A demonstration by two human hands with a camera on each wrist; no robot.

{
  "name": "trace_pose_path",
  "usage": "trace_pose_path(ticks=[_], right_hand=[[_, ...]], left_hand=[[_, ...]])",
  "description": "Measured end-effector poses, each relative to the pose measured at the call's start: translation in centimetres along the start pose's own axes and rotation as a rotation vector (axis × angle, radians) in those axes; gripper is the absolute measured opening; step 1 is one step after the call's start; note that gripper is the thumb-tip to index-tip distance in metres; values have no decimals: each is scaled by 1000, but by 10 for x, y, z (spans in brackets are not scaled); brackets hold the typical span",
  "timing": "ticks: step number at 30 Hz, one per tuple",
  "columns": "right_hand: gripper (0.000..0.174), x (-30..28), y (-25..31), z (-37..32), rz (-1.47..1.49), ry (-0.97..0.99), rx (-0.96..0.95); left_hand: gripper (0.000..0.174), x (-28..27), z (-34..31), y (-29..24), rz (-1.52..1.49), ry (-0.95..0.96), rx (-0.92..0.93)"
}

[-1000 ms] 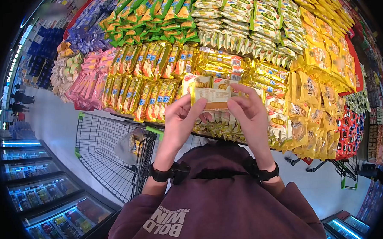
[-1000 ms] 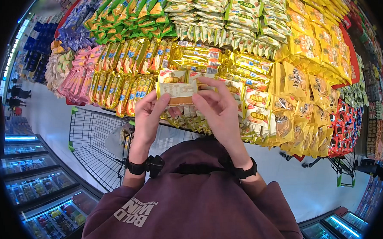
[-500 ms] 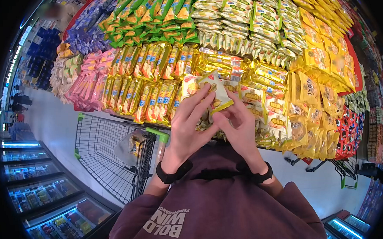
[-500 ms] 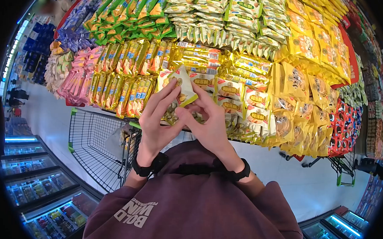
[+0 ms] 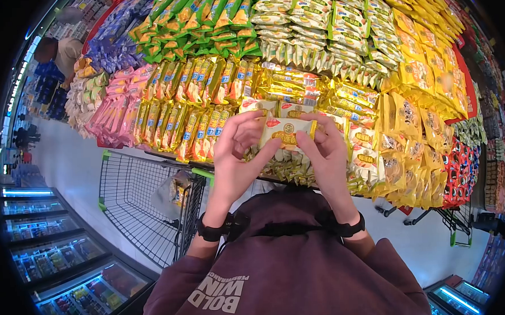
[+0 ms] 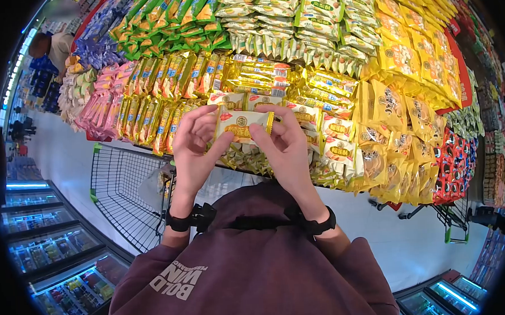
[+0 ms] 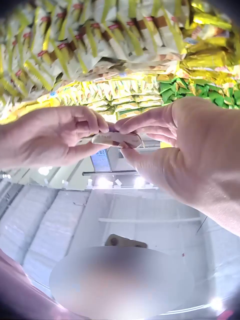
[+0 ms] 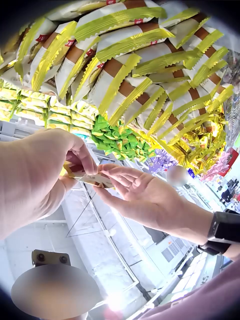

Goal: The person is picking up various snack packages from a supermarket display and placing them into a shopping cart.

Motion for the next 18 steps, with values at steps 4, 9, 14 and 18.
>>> trace_pose_path(ticks=[4,9,14,18], right_hand=[[34,2,2,-1,32,21,7],[35,1,-1,-2,42,46,3],[36,2,0,-1,24,61,-4],[36,2,1,-2,31,53,15]], left_hand=[[47,-1,-3,4,-154,92,-186],[43,-4,-3,8,-132,71,-167],[38,-3,-4,6,-124,57,-197],[37,-2,-5,5,-134,44,-225]])
Point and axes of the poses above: each hand's wrist, its own z-axis towards the middle knuckle, its own x-axis out of the palm, y = z × x, the point moved 2 cm from there along z, towards the middle knuckle, and after that the axes turned 8 degrees about z, right-handed, at the moved point
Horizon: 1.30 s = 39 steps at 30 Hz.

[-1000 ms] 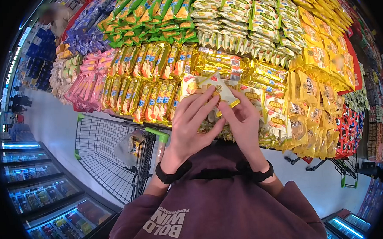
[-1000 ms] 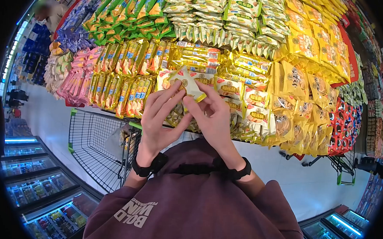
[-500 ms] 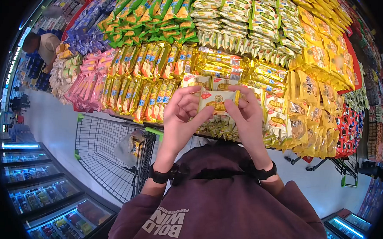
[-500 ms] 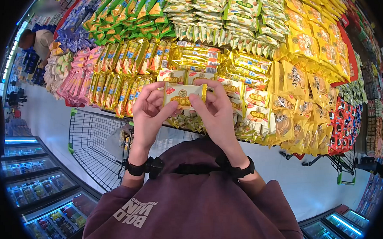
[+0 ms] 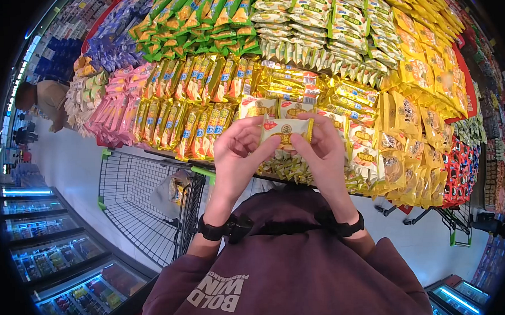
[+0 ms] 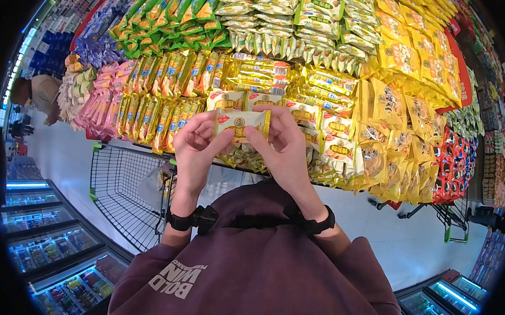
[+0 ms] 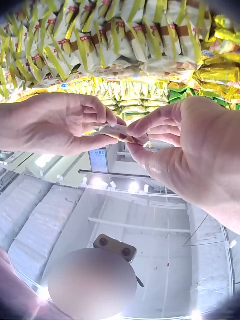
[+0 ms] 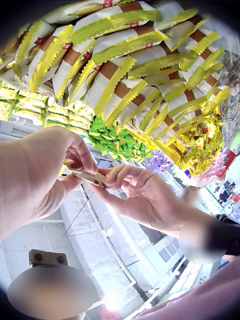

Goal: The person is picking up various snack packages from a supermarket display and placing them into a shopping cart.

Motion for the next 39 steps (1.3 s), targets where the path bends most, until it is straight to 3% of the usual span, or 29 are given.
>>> trace_pose_path(ticks=[9,12,15,19,22,29,32,35,39], right_hand=[[36,-1,-2,-1,12,-2,-9],[38,-1,-3,-3,-11,13,-16],[42,-2,0,-9,-81,3,98],[44,-4,-12,-9,-500,0,-334],[42,-1,5,-6,-805,150,-572],[36,-15,0,-1,-914,194,-506],[34,-23,1,1,-1025,150,-496],[33,-29,1,2,-1126,136,-499],[29,-30,-2,4,-1157,128,-544]], left_hand=[[41,1,-1,1,-11,-16,-13],[39,-3,0,12,19,8,78],[35,-2,-1,6,81,38,-44],[30,-3,-2,6,152,64,-80],[27,-9,-1,17,139,66,-42],[27,-4,-4,27,169,70,-100],[28,-5,-6,18,517,27,-20],[22,-3,-5,13,698,11,179],[17,4,-5,16,722,9,255]])
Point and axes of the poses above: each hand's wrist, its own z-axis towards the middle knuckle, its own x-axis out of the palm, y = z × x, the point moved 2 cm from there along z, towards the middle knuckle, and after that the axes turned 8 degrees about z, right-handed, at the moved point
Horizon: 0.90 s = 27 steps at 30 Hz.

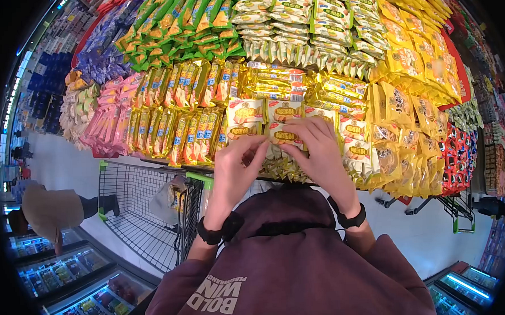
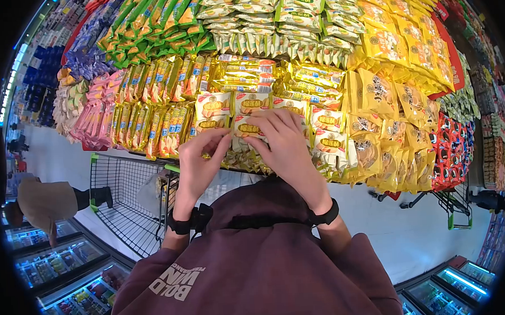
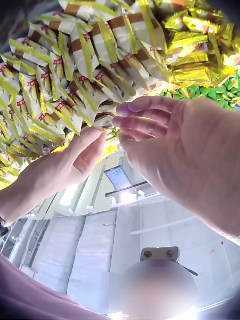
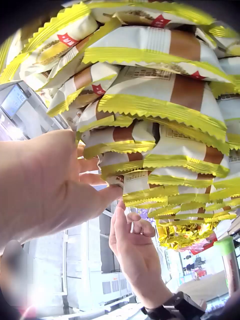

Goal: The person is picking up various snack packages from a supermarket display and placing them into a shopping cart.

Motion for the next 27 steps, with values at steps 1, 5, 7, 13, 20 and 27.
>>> trace_pose_path(ticks=[1,5,7,13,20,27], right_hand=[[27,1,0,0,-5,-10,-3],[22,6,0,0,-38,-32,-4],[20,8,0,1,-30,-37,14],[23,-6,5,6,-1,-73,22],[26,-57,-6,0,-122,-65,127],[29,-55,-12,-7,-1,153,177]], left_hand=[[17,1,0,-1,-2,13,5],[18,6,0,-3,3,47,12],[19,5,1,-5,12,54,5],[20,3,1,-6,38,73,12],[22,2,-2,-3,24,76,29],[21,6,-1,-3,47,71,95]])
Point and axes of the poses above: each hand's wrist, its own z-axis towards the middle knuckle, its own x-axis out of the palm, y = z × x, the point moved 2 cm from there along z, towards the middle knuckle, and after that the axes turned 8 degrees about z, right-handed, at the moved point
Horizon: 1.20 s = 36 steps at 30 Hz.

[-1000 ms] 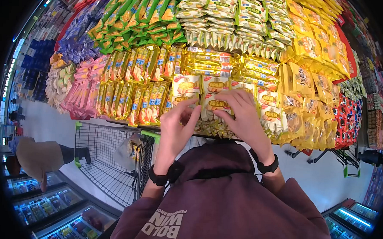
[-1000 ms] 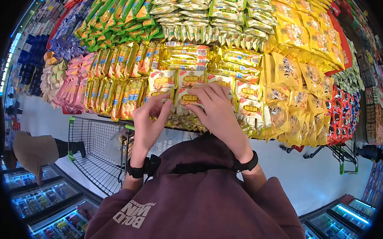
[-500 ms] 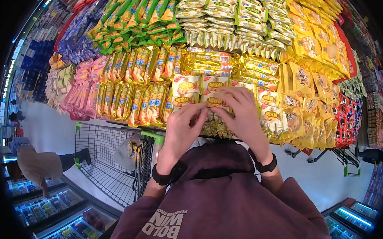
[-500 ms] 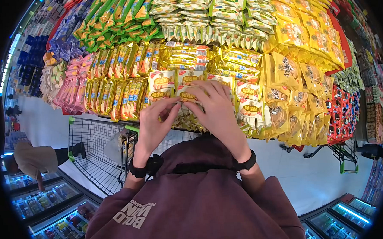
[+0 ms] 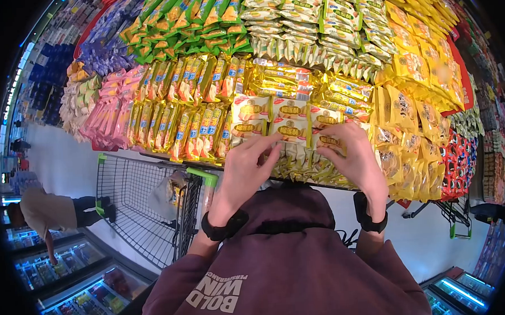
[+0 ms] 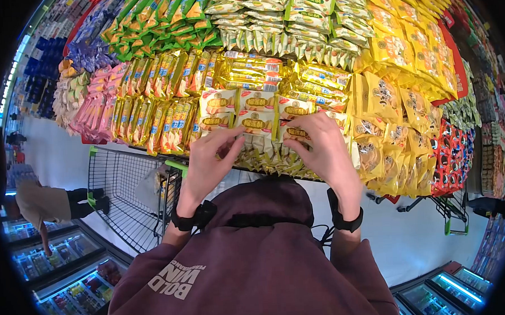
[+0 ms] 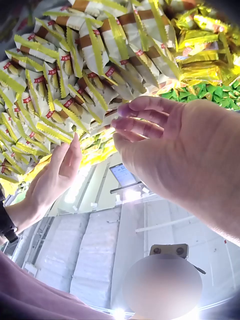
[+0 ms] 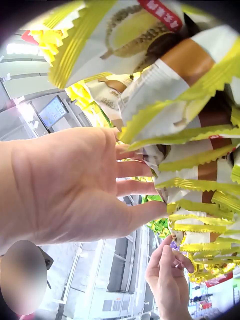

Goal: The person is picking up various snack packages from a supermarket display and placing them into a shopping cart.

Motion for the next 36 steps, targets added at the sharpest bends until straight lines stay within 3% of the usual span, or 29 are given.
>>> trace_pose_path(ticks=[14,17,20,27,29,36], right_hand=[[31,0,1,2,25,89,36],[30,-1,3,2,13,69,16],[28,-3,9,4,57,37,58],[21,7,18,5,133,-89,-62],[19,10,18,5,150,-96,-137],[16,14,18,-2,185,-73,-103]], left_hand=[[20,-3,-1,-2,-49,-2,-49],[21,-17,8,2,11,-143,-5],[24,-32,22,17,307,-271,228],[44,-27,41,19,478,-46,250],[47,-21,42,17,462,-35,222],[51,-12,48,20,476,1,220]])
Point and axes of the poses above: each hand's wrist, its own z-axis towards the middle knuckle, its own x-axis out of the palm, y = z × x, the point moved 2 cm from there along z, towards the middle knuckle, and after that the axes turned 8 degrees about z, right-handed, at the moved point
